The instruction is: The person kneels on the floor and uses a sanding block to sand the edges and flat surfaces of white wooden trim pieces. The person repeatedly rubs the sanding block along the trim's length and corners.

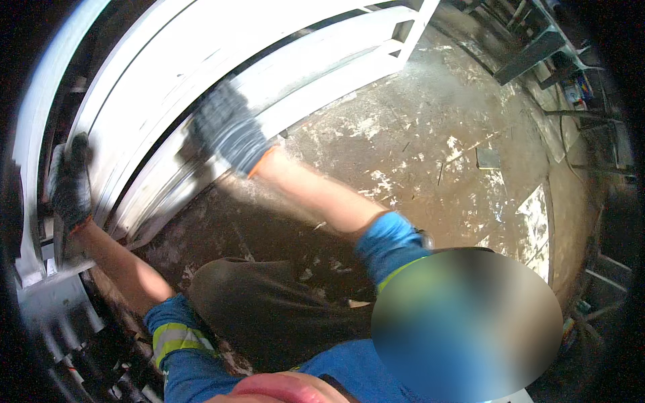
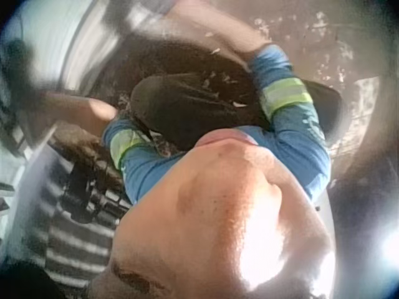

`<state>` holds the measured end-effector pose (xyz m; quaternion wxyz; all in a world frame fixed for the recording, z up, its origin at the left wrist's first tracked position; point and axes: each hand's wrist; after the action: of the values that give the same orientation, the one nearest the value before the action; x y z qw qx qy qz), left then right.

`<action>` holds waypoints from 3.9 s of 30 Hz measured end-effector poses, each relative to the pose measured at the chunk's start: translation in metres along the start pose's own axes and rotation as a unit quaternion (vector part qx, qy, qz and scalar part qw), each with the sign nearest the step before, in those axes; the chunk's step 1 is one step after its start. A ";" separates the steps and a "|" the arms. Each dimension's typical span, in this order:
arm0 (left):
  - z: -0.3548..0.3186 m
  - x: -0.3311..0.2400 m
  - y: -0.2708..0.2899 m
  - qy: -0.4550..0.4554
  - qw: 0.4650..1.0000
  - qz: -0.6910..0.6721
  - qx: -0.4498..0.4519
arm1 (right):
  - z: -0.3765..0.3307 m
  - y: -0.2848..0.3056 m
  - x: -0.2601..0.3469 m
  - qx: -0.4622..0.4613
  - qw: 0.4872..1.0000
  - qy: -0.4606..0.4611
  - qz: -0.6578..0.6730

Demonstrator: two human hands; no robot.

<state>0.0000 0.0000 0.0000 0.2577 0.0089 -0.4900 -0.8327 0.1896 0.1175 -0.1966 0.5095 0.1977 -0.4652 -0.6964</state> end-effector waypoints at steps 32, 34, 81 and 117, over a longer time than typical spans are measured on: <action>-0.008 0.083 -0.017 -0.171 0.977 0.125 0.006 | -0.026 0.038 -0.220 -0.176 0.981 -0.062 -0.045; -0.011 0.076 -0.015 -0.214 0.941 0.260 -0.019 | -0.029 0.096 -0.293 -0.283 0.958 -0.050 0.016; -0.008 0.078 -0.028 -0.222 0.957 0.173 -0.074 | -0.019 0.018 -0.146 -0.081 0.975 -0.139 -0.151; -0.008 0.039 -0.005 -0.157 0.921 0.352 -0.060 | -0.031 0.103 -0.262 -0.197 0.961 -0.177 -0.082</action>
<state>-0.0337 -0.0213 0.0009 0.4539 -0.3103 -0.4452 -0.7068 0.3725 0.3332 -0.1760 0.3890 0.0049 -0.3839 -0.8374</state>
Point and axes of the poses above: each hand's wrist, its own z-axis towards the middle knuckle, its own y-axis out of the back of the hand, x = y × z, and after that the axes turned 3 degrees about -y, right-handed
